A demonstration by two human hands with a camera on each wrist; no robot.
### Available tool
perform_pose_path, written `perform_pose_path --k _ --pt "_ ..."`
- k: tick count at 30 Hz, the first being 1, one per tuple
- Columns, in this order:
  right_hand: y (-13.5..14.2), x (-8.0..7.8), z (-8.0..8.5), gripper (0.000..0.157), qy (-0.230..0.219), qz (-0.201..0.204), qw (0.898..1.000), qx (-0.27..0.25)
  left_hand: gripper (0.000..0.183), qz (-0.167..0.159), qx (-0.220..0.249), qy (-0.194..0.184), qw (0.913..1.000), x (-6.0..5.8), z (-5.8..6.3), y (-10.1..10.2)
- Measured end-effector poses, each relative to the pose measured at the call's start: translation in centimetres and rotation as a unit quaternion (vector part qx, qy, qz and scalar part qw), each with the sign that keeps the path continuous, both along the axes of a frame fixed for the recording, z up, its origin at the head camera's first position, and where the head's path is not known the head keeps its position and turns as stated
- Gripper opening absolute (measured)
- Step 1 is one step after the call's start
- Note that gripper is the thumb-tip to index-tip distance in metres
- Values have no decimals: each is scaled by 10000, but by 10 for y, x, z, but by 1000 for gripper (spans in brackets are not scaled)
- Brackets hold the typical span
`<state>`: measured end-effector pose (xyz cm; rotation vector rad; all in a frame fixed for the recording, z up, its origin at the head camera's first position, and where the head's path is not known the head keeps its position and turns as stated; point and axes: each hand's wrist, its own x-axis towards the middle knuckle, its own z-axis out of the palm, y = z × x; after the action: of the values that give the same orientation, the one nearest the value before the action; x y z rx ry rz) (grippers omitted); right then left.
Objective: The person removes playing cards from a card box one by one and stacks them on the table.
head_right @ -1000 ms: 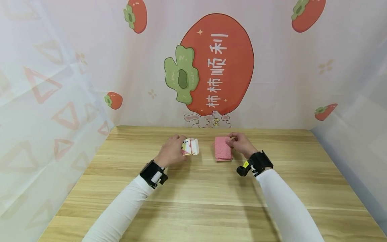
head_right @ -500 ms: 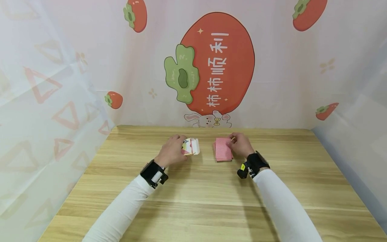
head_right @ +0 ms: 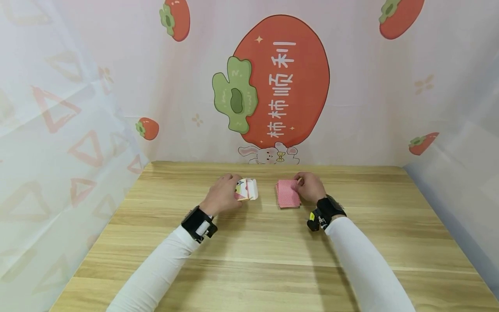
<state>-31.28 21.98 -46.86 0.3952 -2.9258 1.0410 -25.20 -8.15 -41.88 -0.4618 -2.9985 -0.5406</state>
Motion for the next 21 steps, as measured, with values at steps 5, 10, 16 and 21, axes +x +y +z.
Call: perform_pose_path --k 5,10,16,21 --pt "-1 -2 -2 23 -4 -45 9999 133 69 4 23 -12 10000 0 -1 -1" --pt "-2 -2 -2 22 104 -65 9996 271 69 5 -3 -11 10000 -1 -2 -1" --pt "-2 -1 -3 23 109 -148 9992 368 71 11 -34 -54 10000 -2 -3 0" --pt "-2 0 -4 25 85 -190 9991 370 72 17 -8 -62 10000 -2 -4 0"
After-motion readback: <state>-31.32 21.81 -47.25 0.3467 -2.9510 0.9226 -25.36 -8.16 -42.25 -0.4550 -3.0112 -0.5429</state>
